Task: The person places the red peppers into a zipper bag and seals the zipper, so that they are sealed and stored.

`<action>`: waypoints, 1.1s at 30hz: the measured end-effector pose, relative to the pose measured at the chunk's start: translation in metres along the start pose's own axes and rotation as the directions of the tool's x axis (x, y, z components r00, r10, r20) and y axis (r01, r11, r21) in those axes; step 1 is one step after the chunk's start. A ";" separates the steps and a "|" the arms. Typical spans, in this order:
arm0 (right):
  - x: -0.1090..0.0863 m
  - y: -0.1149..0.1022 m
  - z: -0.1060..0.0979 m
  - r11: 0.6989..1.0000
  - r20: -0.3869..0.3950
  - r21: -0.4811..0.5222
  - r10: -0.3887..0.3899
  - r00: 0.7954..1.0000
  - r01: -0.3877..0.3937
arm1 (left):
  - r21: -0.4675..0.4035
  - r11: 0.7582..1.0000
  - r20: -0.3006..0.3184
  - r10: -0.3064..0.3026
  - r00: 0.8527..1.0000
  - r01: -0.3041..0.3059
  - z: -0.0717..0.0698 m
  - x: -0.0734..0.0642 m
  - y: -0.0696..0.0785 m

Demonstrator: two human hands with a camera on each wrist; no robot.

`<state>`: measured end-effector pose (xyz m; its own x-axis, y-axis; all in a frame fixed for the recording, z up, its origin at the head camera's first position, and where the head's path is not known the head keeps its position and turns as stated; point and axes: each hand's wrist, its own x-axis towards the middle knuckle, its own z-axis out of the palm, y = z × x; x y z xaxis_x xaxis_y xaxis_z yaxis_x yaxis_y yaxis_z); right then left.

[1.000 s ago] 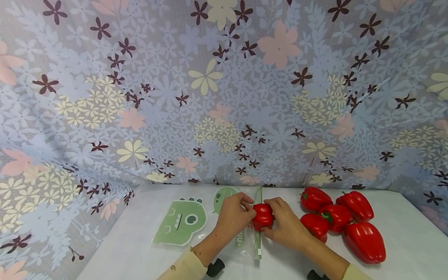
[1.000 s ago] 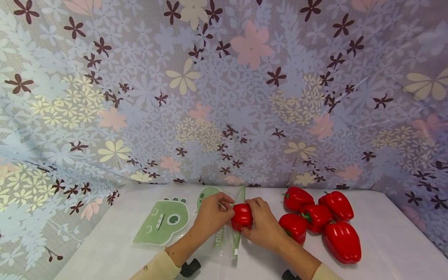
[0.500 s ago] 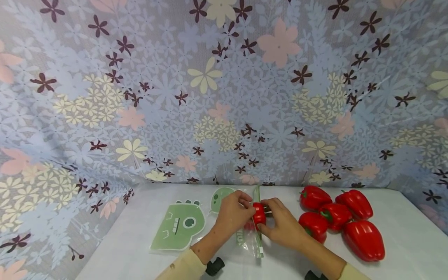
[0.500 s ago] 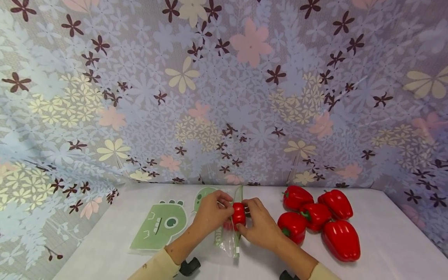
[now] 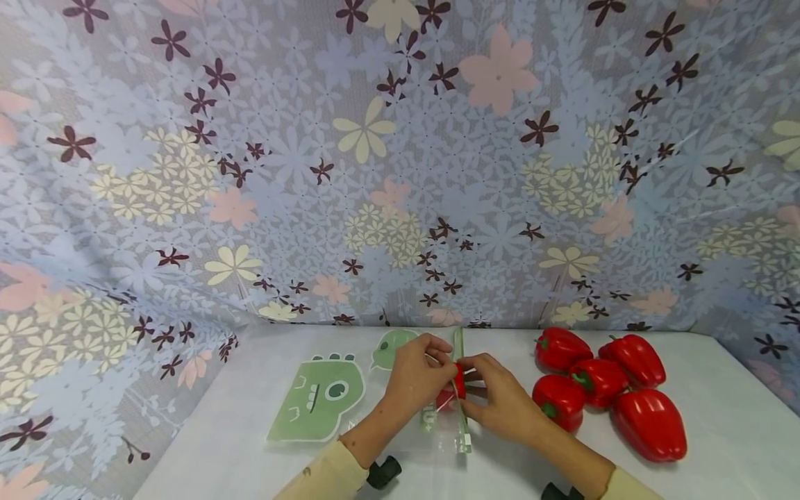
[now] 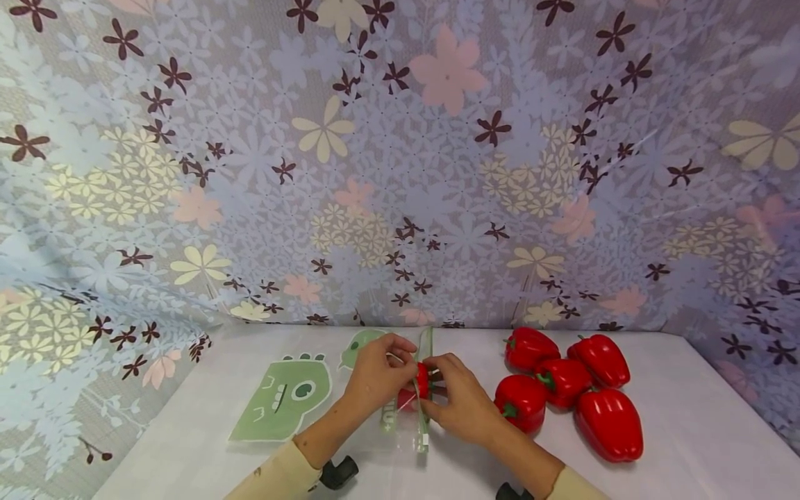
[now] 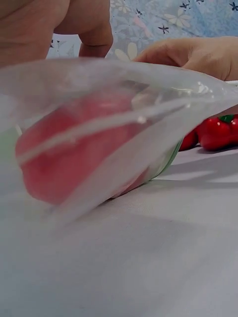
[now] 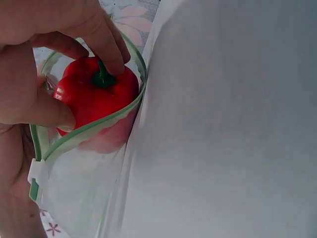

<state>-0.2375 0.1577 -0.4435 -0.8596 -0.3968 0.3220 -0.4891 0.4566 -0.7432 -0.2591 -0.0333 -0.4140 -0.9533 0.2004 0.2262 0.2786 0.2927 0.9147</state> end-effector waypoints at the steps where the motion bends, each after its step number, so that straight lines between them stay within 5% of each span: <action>1: 0.000 0.000 0.000 1.000 0.005 0.000 -0.004 1.000 0.004 | -0.002 1.000 -0.001 0.000 1.000 0.000 0.000 0.000 0.000; 15: 0.000 0.000 0.004 0.993 0.068 0.076 -0.099 0.993 0.094 | -0.029 0.999 -0.004 -0.015 1.000 0.015 -0.001 0.000 0.003; 24: -0.003 -0.007 -0.007 0.995 0.028 -0.100 -0.025 0.999 0.028 | -0.026 1.000 -0.020 -0.011 1.000 0.010 0.000 0.001 0.002; 33: -0.012 -0.014 -0.043 0.957 0.075 -0.260 -0.115 0.991 0.131 | -0.051 0.999 -0.023 -0.018 1.000 0.016 -0.001 0.001 0.001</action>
<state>-0.2267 0.1901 -0.4113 -0.7840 -0.5050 0.3608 -0.6189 0.5921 -0.5162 -0.2602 -0.0337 -0.4122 -0.9605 0.1732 0.2178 0.2566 0.2480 0.9342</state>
